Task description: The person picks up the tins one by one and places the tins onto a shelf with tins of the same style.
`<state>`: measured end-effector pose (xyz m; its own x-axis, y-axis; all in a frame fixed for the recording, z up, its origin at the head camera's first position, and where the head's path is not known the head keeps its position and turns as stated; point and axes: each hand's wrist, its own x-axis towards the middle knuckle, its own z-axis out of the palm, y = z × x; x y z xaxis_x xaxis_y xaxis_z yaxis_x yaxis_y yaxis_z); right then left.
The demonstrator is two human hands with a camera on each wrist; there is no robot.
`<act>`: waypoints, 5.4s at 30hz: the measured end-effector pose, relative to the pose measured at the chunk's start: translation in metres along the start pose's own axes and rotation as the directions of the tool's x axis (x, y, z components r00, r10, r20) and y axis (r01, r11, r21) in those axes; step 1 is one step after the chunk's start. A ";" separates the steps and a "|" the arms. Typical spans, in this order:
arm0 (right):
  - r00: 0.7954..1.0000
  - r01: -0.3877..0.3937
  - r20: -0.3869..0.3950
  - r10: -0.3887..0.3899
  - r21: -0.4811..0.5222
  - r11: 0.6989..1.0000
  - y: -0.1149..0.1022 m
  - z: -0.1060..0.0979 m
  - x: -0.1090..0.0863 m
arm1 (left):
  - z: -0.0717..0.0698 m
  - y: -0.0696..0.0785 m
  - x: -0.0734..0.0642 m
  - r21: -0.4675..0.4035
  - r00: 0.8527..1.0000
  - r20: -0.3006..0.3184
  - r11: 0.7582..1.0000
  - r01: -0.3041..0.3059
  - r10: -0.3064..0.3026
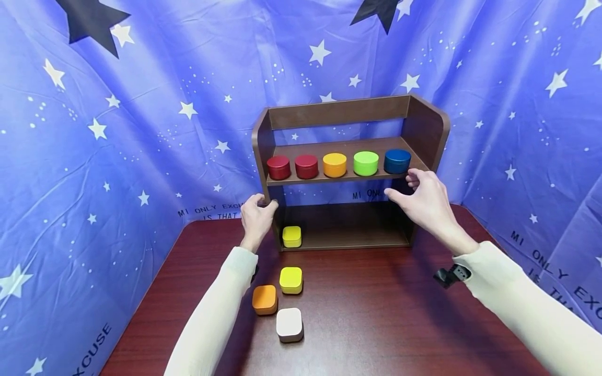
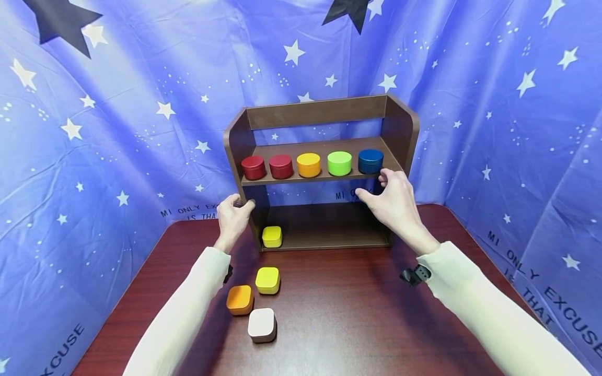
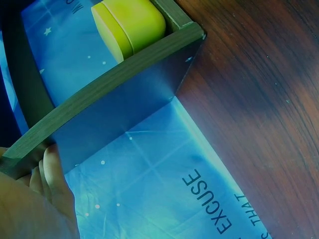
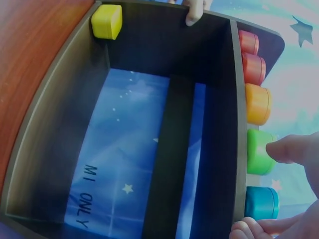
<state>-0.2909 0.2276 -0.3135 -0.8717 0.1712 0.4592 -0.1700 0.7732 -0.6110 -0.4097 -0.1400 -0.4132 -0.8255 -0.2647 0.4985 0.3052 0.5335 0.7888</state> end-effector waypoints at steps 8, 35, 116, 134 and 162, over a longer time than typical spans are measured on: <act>0.999 0.026 0.035 -0.027 0.009 1.000 0.000 0.015 -0.012 | -0.001 0.000 0.001 0.001 1.000 0.002 1.000 -0.007 0.007; 0.984 0.026 0.174 -0.038 0.071 0.997 0.002 0.071 -0.034 | -0.001 -0.001 0.001 0.003 1.000 0.015 1.000 0.004 -0.004; 0.852 0.086 0.469 -0.233 0.314 0.946 -0.008 0.200 -0.084 | 0.000 0.001 0.006 0.014 1.000 0.018 1.000 -0.023 0.023; 0.807 0.128 0.509 -0.299 0.343 0.930 -0.016 0.217 -0.092 | -0.001 -0.001 0.006 0.018 1.000 0.005 1.000 -0.010 0.010; 0.753 0.118 0.592 -0.289 0.310 0.943 -0.028 0.238 -0.103 | 0.000 0.000 0.004 0.006 1.000 0.020 1.000 -0.002 0.002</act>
<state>-0.3058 0.0432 -0.4967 -0.8790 -0.4556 0.1404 -0.4058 0.5605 -0.7219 -0.4131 -0.1407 -0.4110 -0.8344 -0.2476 0.4924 0.3037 0.5388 0.7857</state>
